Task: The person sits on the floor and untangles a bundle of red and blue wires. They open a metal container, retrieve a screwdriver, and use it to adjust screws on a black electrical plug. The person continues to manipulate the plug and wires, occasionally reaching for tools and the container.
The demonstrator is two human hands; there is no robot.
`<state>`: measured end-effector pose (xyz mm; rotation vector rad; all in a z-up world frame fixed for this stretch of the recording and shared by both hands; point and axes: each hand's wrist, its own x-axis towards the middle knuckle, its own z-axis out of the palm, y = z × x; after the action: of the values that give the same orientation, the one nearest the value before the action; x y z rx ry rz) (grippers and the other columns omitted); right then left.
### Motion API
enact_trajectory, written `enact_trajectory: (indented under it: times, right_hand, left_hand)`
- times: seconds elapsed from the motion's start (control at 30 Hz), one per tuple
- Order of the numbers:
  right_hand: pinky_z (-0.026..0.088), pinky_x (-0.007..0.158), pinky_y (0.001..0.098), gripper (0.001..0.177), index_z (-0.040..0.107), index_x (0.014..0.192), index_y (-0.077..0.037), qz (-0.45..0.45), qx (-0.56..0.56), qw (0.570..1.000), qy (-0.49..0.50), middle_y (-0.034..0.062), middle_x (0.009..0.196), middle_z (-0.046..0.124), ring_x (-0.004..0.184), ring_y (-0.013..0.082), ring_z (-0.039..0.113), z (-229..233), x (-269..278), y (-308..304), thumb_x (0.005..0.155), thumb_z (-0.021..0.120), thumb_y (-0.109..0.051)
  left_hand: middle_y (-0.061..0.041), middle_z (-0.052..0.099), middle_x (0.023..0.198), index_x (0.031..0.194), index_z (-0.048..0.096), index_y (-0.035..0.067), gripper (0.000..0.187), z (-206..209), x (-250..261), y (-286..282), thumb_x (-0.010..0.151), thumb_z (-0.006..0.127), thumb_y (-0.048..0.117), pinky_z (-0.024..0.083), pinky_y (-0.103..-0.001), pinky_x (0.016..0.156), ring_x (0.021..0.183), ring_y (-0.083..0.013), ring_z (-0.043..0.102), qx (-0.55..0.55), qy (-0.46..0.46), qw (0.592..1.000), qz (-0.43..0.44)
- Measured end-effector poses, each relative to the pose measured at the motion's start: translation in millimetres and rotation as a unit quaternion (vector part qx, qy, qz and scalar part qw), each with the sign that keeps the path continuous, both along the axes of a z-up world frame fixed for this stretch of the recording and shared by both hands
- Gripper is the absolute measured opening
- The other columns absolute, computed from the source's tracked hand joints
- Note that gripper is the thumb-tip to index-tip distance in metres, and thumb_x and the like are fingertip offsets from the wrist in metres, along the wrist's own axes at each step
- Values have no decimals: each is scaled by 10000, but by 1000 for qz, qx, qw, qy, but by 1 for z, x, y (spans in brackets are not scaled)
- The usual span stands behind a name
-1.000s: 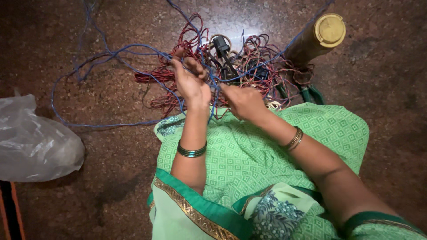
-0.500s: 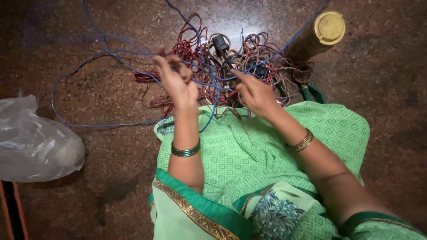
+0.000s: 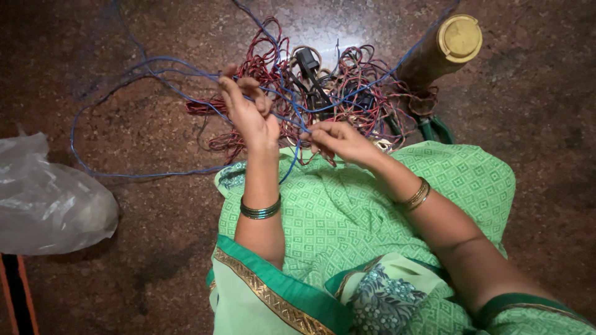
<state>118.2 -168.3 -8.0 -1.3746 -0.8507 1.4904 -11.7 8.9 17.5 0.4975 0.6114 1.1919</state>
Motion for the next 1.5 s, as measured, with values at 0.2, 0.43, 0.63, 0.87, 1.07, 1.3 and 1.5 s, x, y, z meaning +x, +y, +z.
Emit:
enact_trajectory:
  times: [0.2, 0.43, 0.63, 0.87, 1.07, 1.3, 1.5]
  right_hand:
    - [490, 605, 210, 302, 698, 1259, -25, 1, 45, 998, 34, -18, 863, 687, 762, 29, 616, 2, 0, -3, 1046, 613, -221]
    - [483, 565, 213, 313, 727, 1247, -25, -2, 54, 998, 13, -7, 845, 702, 722, 33, 608, 6, -4, -7, 1055, 615, -245]
    - [530, 643, 249, 317, 674, 1265, -67, -3, 30, 999, -37, 17, 927, 748, 784, 65, 662, 6, -9, -6, 1022, 599, -255]
    - [581, 833, 303, 248, 710, 1191, -34, 39, 67, 981, -176, 47, 1028, 777, 953, 113, 723, 15, 17, -12, 1016, 616, -182]
    - [589, 854, 301, 288, 626, 1301, -38, -156, 61, 968, -185, 58, 1039, 726, 955, 115, 690, 12, 34, -1, 1051, 596, -180]
    - [575, 811, 283, 335, 606, 1334, -4, 22, 136, 976, -166, 95, 1063, 719, 925, 140, 681, 17, -26, 25, 1019, 619, -117]
    - [639, 820, 300, 173, 698, 1174, -28, -93, 150, 973, -147, 57, 1007, 750, 858, 120, 738, 76, 22, 52, 1022, 622, -59]
  left_hand:
    - [3, 618, 848, 1321, 563, 166, 360, -19, -6, 10, 1087, 510, 435, 208, -220, 420, 496, -41, 339, -17, -58, 998, -23]
    - [12, 620, 871, 1333, 564, 186, 338, -46, -8, 27, 1074, 530, 399, 203, -197, 407, 505, -36, 350, -59, -129, 988, -59]
    - [2, 610, 824, 1322, 556, 166, 313, -17, -11, 24, 1107, 484, 380, 217, -203, 384, 459, -37, 332, -32, -51, 990, -130]
    - [-62, 645, 799, 1354, 536, 109, 465, 29, -17, 10, 1135, 349, 475, 281, -209, 411, 447, -54, 389, 148, 113, 922, -340]
    - [-52, 662, 748, 1351, 535, 124, 446, 36, -32, 18, 1124, 355, 463, 403, -235, 422, 473, -87, 534, 241, 325, 864, -301]
    - [-76, 727, 756, 1300, 609, 122, 313, 31, -60, 37, 1124, 458, 332, 515, -442, 612, 689, -276, 709, 361, 627, 687, -73]
    - [-112, 708, 1106, 1339, 645, 139, 290, 35, -74, 45, 1064, 554, 131, 528, -450, 807, 967, -314, 678, 431, 649, 624, 65]
